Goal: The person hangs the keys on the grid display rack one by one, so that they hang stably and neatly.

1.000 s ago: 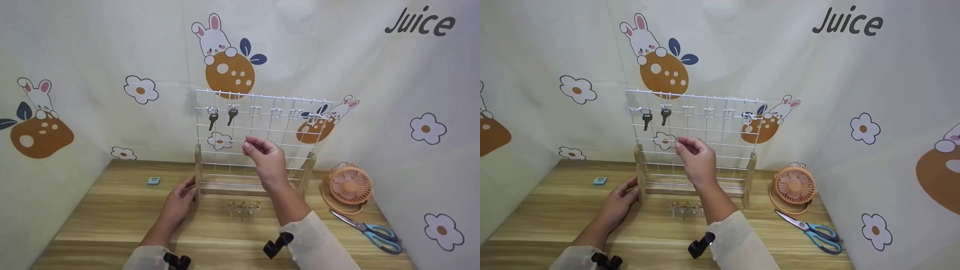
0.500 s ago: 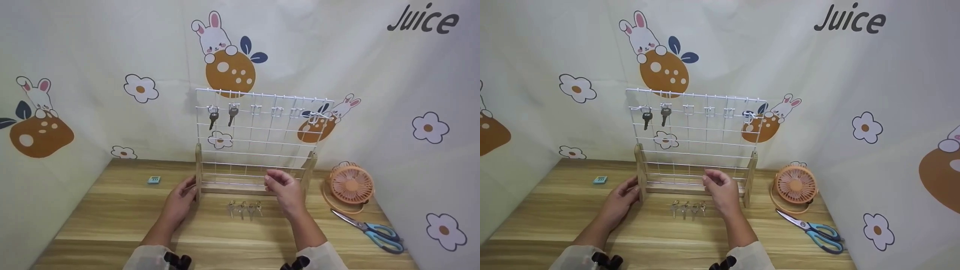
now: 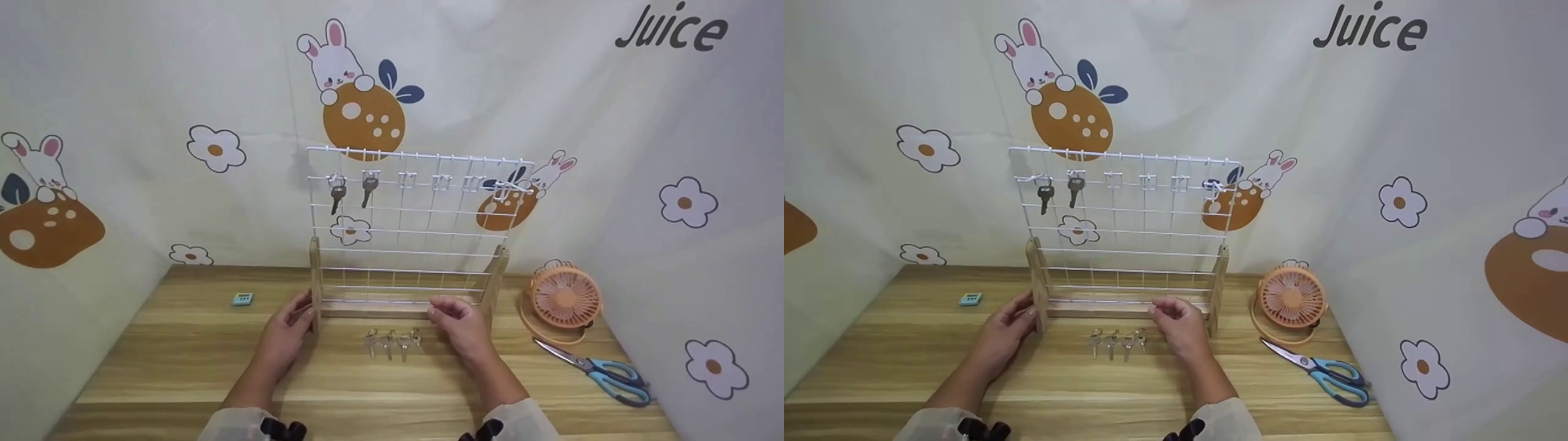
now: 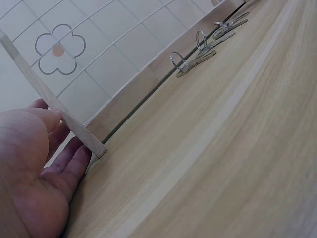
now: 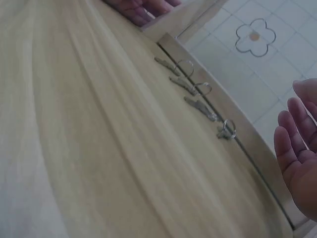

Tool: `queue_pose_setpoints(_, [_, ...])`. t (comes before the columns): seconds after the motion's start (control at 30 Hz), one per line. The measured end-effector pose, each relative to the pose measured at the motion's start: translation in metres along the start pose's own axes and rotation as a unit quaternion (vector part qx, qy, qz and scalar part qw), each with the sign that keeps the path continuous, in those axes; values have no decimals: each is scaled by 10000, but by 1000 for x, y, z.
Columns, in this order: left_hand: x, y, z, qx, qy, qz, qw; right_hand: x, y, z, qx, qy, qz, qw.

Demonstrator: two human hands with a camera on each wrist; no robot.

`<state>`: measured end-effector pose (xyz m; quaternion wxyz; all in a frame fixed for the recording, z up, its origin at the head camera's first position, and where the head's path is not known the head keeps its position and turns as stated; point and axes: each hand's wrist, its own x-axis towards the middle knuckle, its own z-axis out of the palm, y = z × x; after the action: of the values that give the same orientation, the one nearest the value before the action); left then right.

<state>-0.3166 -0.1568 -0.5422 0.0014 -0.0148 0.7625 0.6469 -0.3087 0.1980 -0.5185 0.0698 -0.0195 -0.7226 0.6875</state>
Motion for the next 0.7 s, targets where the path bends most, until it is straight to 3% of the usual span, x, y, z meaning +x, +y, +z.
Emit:
queue_pose_setpoints(0.17, [0,2,-1,112,-41,24,9999,0,9,-2,-111,-71,64,9999])
queue_pose_setpoints(0.37, [0,2,0,116,-38,32,9999,-1,16,-2,-98,-663,338,9972])
queue_pose_setpoints(0.53, [0,1,0,30,-21,76,10000,-3,20,0,-867,-1049,105,9906])
queue_pose_setpoints(0.7, [-1,1,0,-149,-29,90,9998,-4,21,1,-1641,-1446,-293,9753])
